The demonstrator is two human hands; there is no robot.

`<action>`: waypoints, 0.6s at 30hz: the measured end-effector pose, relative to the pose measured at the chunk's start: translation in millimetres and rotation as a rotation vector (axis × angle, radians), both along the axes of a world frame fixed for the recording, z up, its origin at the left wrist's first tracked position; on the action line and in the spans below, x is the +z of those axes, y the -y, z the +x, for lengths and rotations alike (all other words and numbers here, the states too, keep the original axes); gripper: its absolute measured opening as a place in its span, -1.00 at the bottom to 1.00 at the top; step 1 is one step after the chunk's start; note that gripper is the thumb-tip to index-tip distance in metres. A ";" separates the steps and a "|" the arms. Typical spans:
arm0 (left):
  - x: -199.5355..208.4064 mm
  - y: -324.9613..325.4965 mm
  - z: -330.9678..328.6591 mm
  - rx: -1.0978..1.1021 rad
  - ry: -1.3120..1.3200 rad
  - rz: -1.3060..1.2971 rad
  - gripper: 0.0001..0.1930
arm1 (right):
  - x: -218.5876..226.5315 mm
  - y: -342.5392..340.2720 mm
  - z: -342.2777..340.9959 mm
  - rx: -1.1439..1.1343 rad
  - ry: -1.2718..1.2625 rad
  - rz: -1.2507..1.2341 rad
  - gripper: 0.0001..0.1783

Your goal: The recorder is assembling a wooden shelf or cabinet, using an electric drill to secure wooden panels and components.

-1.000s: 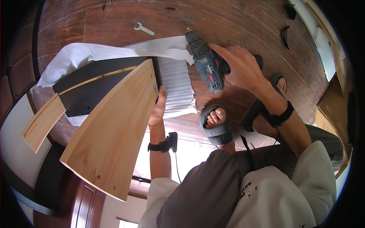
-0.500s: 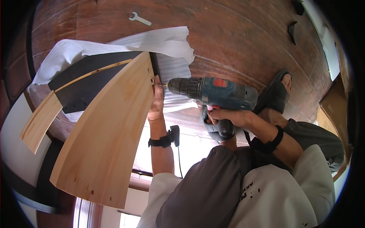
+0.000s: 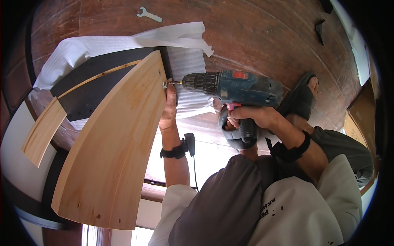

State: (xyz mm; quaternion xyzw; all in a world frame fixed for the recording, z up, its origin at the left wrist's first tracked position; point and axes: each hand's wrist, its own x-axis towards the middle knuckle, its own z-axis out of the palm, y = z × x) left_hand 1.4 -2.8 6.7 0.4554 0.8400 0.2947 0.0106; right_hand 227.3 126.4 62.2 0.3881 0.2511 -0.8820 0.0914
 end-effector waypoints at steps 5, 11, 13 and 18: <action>0.3 0.6 0.9 -0.061 0.200 0.087 -0.66 | -10.4 4.4 8.6 0.081 0.010 0.029 -0.79; -1.0 3.4 2.2 -0.016 0.240 0.113 -0.73 | -14.1 9.8 7.3 0.188 0.023 0.121 -0.83; 4.1 5.1 4.6 -0.028 0.229 0.074 -0.76 | -10.4 7.6 5.5 0.188 0.055 0.121 -0.83; 7.6 14.6 -1.5 -0.320 -0.765 -0.172 -0.81 | -3.3 2.1 -6.9 -0.049 -0.046 -0.064 -0.72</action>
